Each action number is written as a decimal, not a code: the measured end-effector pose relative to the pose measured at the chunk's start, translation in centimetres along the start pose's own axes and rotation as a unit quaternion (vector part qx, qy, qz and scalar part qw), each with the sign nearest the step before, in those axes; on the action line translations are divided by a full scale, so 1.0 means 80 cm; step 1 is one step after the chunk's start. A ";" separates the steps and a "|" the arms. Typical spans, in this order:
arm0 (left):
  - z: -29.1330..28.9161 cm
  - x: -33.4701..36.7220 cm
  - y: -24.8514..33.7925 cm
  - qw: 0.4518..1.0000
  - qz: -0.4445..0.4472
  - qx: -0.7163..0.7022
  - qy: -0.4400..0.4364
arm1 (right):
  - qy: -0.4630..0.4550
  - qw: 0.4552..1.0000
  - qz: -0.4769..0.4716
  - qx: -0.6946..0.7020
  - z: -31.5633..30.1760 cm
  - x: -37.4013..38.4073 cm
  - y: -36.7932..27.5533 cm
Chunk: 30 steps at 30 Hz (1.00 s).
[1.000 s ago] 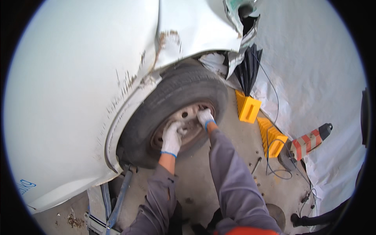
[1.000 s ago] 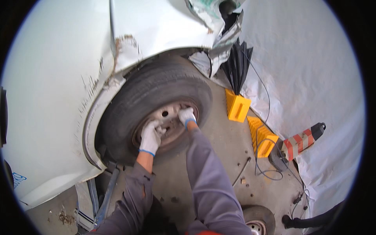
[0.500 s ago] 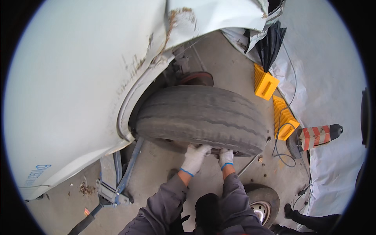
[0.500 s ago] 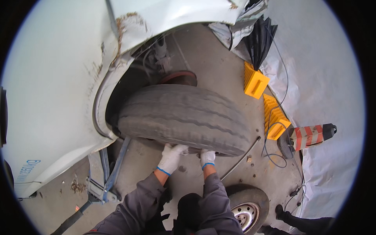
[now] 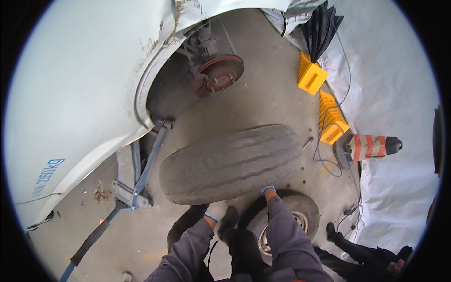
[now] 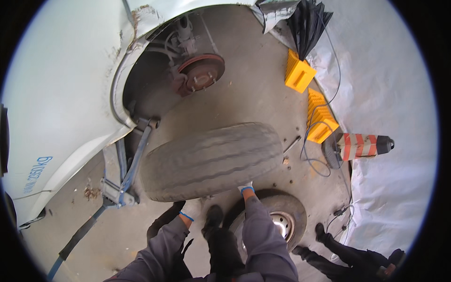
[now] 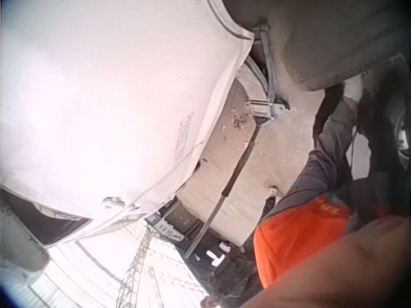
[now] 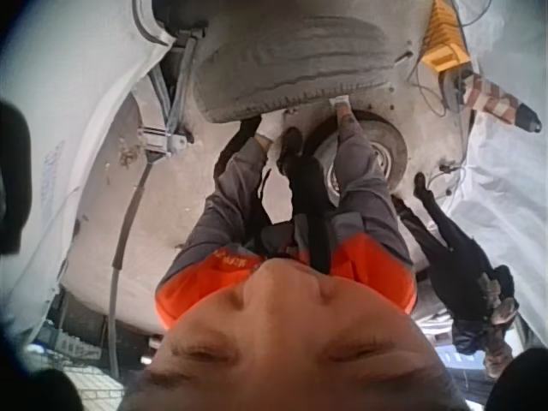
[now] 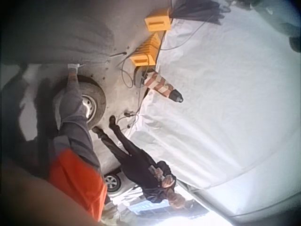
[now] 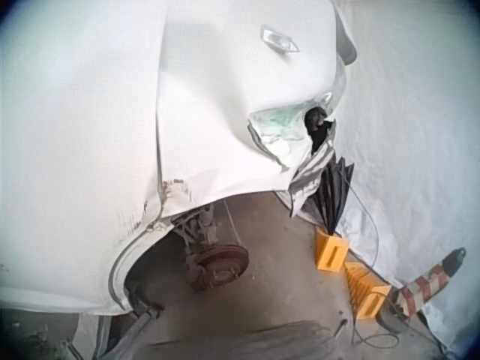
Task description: The person removes a damaged tire from a white van using a lug wrench, then mounts a spare tire onto the hub. They hand-tighten the lug nuts and then use the lug wrench to fully tighten them in sequence.
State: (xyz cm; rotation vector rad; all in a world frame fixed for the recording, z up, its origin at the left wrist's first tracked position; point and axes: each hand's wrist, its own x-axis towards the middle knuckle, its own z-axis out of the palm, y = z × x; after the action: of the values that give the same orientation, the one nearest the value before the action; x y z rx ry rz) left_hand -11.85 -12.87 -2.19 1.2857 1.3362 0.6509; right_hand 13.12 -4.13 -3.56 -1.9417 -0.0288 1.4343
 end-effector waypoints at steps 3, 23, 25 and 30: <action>-0.019 -0.086 -0.023 0.879 0.161 0.448 0.032 | -0.010 1.000 0.011 -0.019 0.011 -0.037 0.028; -0.207 -0.321 0.354 0.929 0.127 0.223 0.268 | -0.101 0.855 -0.166 -0.481 0.082 -0.278 0.224; -0.218 -0.308 0.371 0.915 0.082 0.320 0.234 | -0.120 0.792 -0.245 -0.546 0.100 -0.302 0.247; -0.205 -0.351 0.323 0.865 -0.054 0.406 0.289 | -0.149 0.611 -0.421 -0.653 0.110 -0.363 0.291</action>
State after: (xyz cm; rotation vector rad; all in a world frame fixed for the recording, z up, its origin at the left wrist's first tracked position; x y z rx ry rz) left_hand -24.88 -27.38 34.46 1.7212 2.3245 0.4010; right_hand -14.26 -28.88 6.54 -1.9509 -2.3848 0.9496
